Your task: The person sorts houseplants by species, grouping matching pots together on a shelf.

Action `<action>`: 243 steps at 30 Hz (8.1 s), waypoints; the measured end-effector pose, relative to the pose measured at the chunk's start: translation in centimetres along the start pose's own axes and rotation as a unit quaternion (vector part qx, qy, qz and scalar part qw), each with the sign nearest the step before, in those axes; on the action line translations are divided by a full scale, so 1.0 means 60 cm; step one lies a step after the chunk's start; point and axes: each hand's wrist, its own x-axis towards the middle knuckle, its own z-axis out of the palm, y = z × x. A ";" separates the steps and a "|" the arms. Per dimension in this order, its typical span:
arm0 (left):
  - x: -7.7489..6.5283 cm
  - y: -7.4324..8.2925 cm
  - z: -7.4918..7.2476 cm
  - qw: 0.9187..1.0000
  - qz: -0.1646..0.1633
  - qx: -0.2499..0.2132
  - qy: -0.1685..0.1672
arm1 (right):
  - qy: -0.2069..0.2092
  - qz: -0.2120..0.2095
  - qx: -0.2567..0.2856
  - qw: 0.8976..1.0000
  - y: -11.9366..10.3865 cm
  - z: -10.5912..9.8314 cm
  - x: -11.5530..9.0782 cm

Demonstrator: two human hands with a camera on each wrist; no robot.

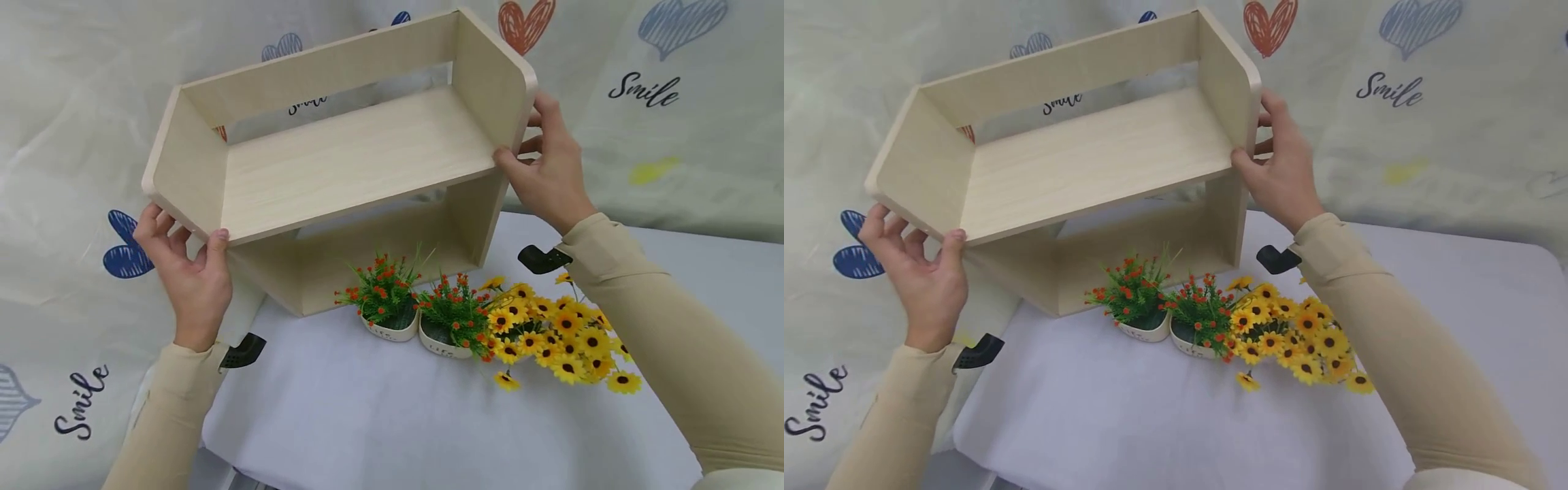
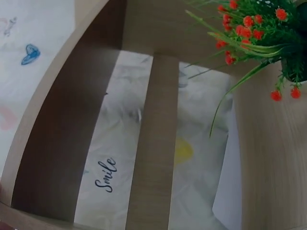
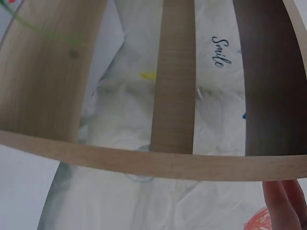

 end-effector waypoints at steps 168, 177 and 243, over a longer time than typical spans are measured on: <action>0.142 -0.026 0.230 0.904 0.227 0.274 -0.239 | -0.088 0.079 0.030 0.993 0.326 -0.069 -0.455; 0.145 -0.026 0.223 0.899 0.245 0.277 -0.234 | -0.059 0.053 0.017 0.997 0.329 -0.048 -0.456; 0.137 -0.032 0.231 0.908 0.244 0.260 -0.219 | 0.021 0.119 -0.038 0.992 0.258 -0.094 -0.466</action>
